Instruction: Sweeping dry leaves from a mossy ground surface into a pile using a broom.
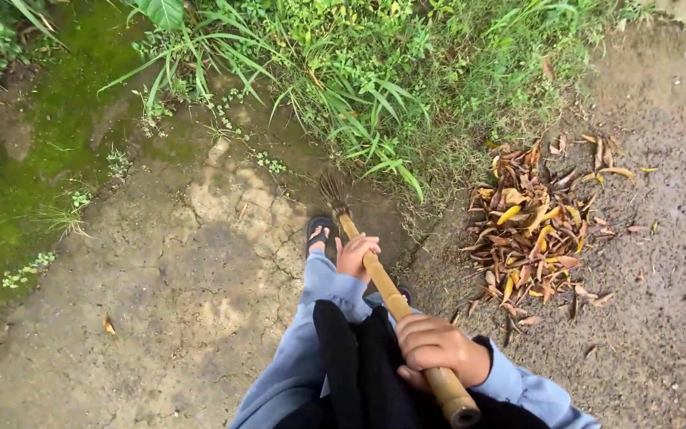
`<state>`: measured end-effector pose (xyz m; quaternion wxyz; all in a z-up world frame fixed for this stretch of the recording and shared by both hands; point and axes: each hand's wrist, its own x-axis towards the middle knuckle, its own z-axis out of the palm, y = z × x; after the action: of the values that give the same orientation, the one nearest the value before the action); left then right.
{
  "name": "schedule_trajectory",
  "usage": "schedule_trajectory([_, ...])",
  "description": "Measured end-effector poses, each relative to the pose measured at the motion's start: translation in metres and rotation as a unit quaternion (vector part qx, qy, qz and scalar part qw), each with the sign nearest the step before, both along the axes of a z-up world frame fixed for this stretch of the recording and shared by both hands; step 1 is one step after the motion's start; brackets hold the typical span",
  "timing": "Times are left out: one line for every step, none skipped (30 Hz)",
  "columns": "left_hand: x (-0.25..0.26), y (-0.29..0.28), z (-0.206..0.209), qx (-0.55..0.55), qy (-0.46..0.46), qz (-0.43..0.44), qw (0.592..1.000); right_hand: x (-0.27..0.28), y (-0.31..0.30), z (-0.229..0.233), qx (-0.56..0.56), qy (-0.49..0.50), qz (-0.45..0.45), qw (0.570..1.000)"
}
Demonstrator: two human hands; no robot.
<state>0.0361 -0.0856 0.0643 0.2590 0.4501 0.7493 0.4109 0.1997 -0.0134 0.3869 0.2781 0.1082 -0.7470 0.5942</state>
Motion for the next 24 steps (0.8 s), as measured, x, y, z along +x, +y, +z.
schedule_trajectory([-0.019, 0.008, -0.006, -0.001, 0.026, 0.004, 1.0, -0.015, 0.003, -0.003, 0.011, -0.004, -0.012, 1.0])
schedule_trajectory([-0.04, 0.016, -0.011, -0.002, 0.052, 0.008, 0.999, -0.031, 0.006, -0.004, 0.023, -0.009, -0.025, 0.999])
schedule_trajectory([-0.06, 0.026, -0.008, 0.003, 0.054, 0.012, 0.998, -0.049, 0.009, -0.005, 0.028, -0.006, -0.021, 0.999])
schedule_trajectory([-0.081, 0.037, -0.004, 0.023, 0.062, 0.014, 0.998, -0.067, 0.012, -0.006, 0.036, -0.001, -0.039, 0.999])
schedule_trajectory([-0.099, 0.04, 0.0, 0.037, 0.067, 0.016, 0.997, -0.083, 0.012, -0.006, 0.039, 0.001, -0.058, 0.998])
schedule_trajectory([-0.119, 0.051, 0.001, 0.036, 0.067, 0.02, 0.997, -0.103, 0.02, -0.001, 0.038, 0.001, -0.054, 0.998])
schedule_trajectory([-0.139, 0.062, 0.003, 0.057, 0.075, 0.007, 0.996, -0.123, 0.026, 0.004, 0.051, 0.008, -0.059, 0.997])
schedule_trajectory([-0.159, 0.074, 0.005, 0.077, 0.082, -0.005, 0.994, -0.141, 0.034, 0.009, 0.063, 0.015, -0.064, 0.996])
schedule_trajectory([-0.182, 0.091, 0.008, 0.08, 0.08, -0.007, 0.994, -0.158, 0.044, 0.006, 0.066, 0.012, -0.066, 0.996])
schedule_trajectory([-0.204, 0.109, 0.011, 0.08, 0.101, -0.034, 0.991, -0.174, 0.055, 0.003, 0.085, 0.017, -0.065, 0.994])
schedule_trajectory([-0.225, 0.121, 0.014, 0.077, 0.122, -0.061, 0.988, -0.189, 0.063, 0.001, 0.1, 0.021, -0.062, 0.993])
schedule_trajectory([-0.245, 0.14, 0.014, 0.076, 0.119, -0.061, 0.988, -0.205, 0.072, -0.008, 0.1, 0.018, -0.063, 0.993])
schedule_trajectory([-0.265, 0.161, 0.013, 0.043, 0.13, -0.07, 0.988, -0.221, 0.083, -0.017, 0.119, 0.008, -0.094, 0.988])
schedule_trajectory([-0.285, 0.183, 0.013, 0.009, 0.141, -0.079, 0.987, -0.237, 0.094, -0.027, 0.139, -0.002, -0.126, 0.982])
schedule_trajectory([-0.304, 0.2, -0.003, 0.011, 0.14, -0.085, 0.986, -0.258, 0.102, -0.039, 0.139, -0.004, -0.131, 0.982])
schedule_trajectory([-0.321, 0.217, -0.019, -0.049, 0.133, -0.073, 0.987, -0.277, 0.111, -0.051, 0.093, 0.009, -0.174, 0.98])
schedule_trajectory([-0.332, 0.23, -0.037, -0.111, 0.123, -0.062, 0.984, -0.293, 0.117, -0.063, 0.044, 0.018, -0.216, 0.975])
schedule_trajectory([-0.337, 0.237, -0.05, -0.113, 0.12, -0.069, 0.984, -0.3, 0.121, -0.093, 0.042, 0.013, -0.222, 0.974])
schedule_trajectory([-0.341, 0.245, -0.064, -0.152, 0.108, -0.103, 0.977, -0.305, 0.126, -0.123, 0.028, 0.014, -0.247, 0.968])
schedule_trajectory([-0.344, 0.253, -0.077, -0.19, 0.097, -0.137, 0.967, -0.31, 0.13, -0.152, 0.015, 0.015, -0.272, 0.962])
schedule_trajectory([-0.338, 0.252, -0.086, -0.19, 0.096, -0.143, 0.967, -0.31, 0.127, -0.15, 0.015, 0.013, -0.277, 0.961])
schedule_trajectory([-0.33, 0.251, -0.095, -0.214, 0.107, -0.172, 0.956, -0.31, 0.123, -0.148, 0.004, 0.004, -0.288, 0.958])
schedule_trajectory([-0.321, 0.247, -0.104, -0.24, 0.118, -0.201, 0.942, -0.308, 0.118, -0.145, -0.008, -0.007, -0.299, 0.954])
schedule_trajectory([-0.312, 0.246, -0.125, -0.24, 0.117, -0.208, 0.941, -0.305, 0.12, -0.136, -0.009, -0.01, -0.305, 0.952])
